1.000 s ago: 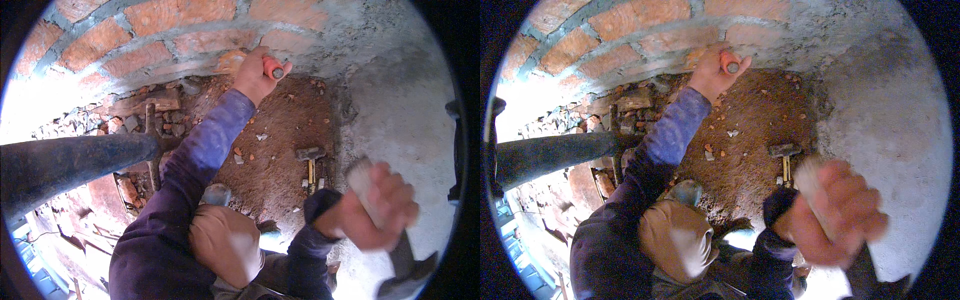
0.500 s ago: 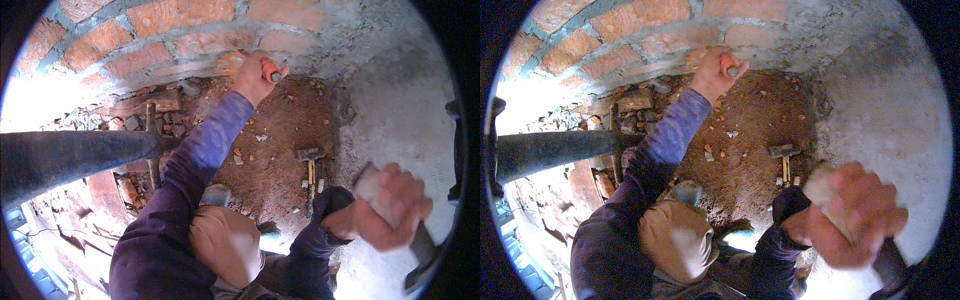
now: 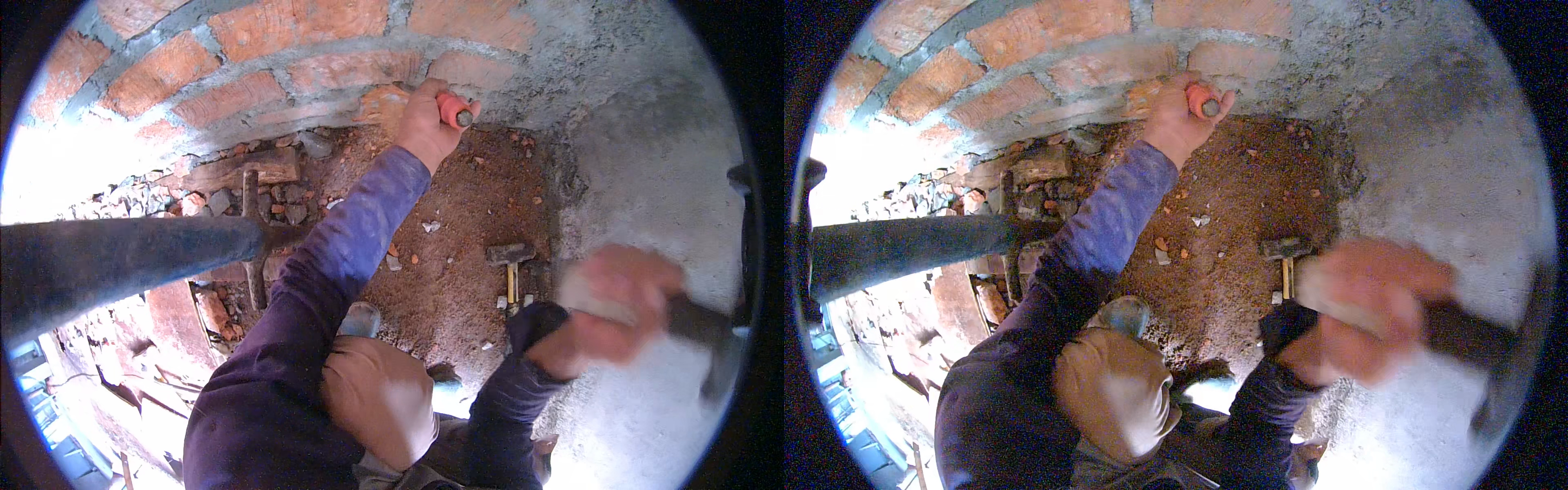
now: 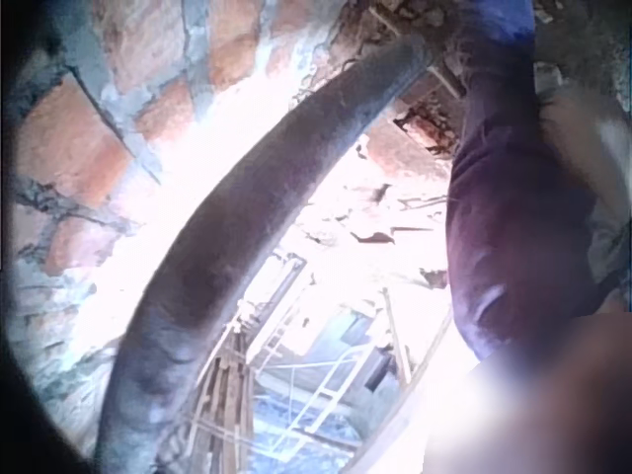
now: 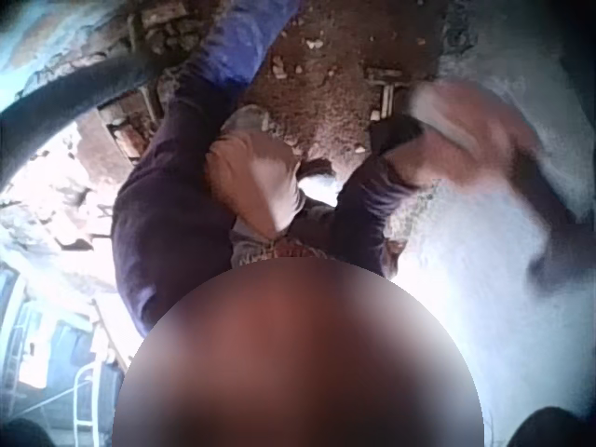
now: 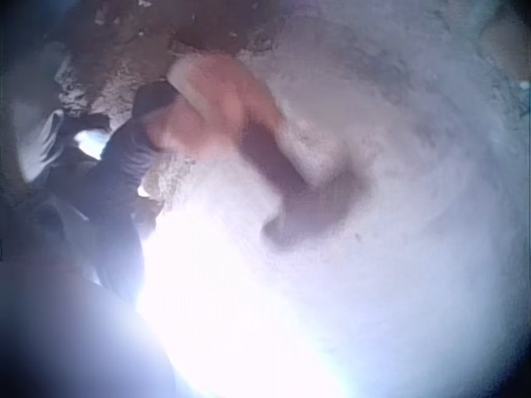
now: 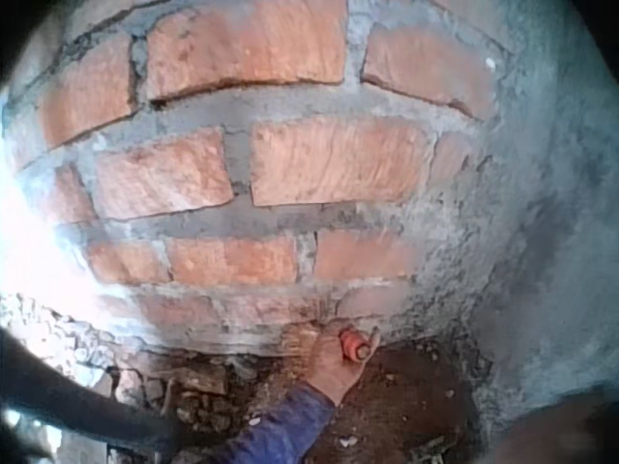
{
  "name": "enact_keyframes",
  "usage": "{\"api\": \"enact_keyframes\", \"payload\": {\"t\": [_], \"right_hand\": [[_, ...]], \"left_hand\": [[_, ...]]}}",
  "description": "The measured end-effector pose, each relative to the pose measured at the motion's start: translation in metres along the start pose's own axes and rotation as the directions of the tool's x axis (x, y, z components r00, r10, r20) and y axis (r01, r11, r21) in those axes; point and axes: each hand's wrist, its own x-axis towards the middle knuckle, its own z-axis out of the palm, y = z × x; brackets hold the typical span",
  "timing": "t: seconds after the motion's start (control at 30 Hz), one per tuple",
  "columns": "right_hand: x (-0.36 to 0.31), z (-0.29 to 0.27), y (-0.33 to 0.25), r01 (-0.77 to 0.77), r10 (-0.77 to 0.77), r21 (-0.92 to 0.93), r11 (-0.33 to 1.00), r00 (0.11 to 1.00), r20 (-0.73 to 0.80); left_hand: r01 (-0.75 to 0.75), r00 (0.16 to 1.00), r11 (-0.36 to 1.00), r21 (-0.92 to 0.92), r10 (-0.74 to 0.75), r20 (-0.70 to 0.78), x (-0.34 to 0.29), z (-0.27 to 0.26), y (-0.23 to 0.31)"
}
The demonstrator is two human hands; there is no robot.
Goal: The person uses a hammer and chisel to chip away at a brick wall, removing mortar and breaking bricks. Debris falls to the floor as the person works on a small section of the wall.
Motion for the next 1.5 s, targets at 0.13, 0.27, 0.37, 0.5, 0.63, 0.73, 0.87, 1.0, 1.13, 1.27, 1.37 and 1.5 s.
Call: {"api": "enact_keyframes", "payload": {"t": [0.13,0.27,0.37,0.5,0.63,0.73,0.87,1.0,1.13,1.27,1.37,1.5], "right_hand": [[0.016,0.039,0.008,0.057,0.122,0.365,0.929,0.885,-0.449],[-0.047,0.111,0.076,-0.957,0.915,0.005,0.289,0.277,0.294],[-0.083,0.087,0.081,-0.871,0.861,0.234,0.431,0.475,0.182],[-0.043,0.029,0.03,-0.482,0.551,0.315,0.818,0.813,-0.186],[0.026,0.016,-0.015,0.177,0.13,0.558,0.811,0.874,-0.467],[0.008,0.08,0.021,-0.465,0.46,0.059,0.883,0.835,-0.302],[-0.075,0.123,0.09,-0.898,0.876,0.217,0.382,0.427,0.224],[-0.091,0.07,0.074,-0.791,0.858,0.418,0.447,0.511,0.051],[-0.012,0.006,0.007,-0.27,0.375,0.361,0.893,0.889,-0.263],[0.022,0.035,0.01,0.001,0.147,0.339,0.941,0.899,-0.413],[-0.022,0.107,0.06,-0.857,0.857,-0.056,0.513,0.507,0.093],[-0.077,0.125,0.087,-0.959,0.93,0.2,0.201,0.251,0.27]], "left_hand": [[-0.069,0.991,0.998,0.015,0.067,0.112,0.008,-0.004,-0.006],[-0.129,0.979,0.969,0.209,0.091,0.184,0.014,-0.015,-0.008],[-0.001,1.0,1.0,0.007,0.001,0.025,0.006,-0.022,-0.003],[-0.01,1.0,0.999,-0.041,0.01,0.005,0.001,-0.02,-0.002],[0.008,1.0,0.999,-0.038,-0.009,-0.003,0.002,-0.014,-0.004],[0.009,0.998,1.0,0.026,-0.007,-0.057,0.004,-0.011,-0.002],[0.028,1.0,0.994,0.11,-0.028,0.001,0.004,-0.018,0.001],[0.032,0.999,0.996,0.081,-0.032,0.003,0.001,-0.032,-0.002],[0.049,0.997,0.997,-0.059,-0.046,0.064,0.011,-0.027,-0.005],[-0.006,1.0,1.0,0.013,0.006,0.023,0.012,-0.013,-0.004],[-0.161,0.982,0.964,0.211,0.136,0.13,0.011,-0.009,0.001],[-0.101,0.993,0.971,0.215,0.112,-0.04,0.008,-0.02,0.018]]}}
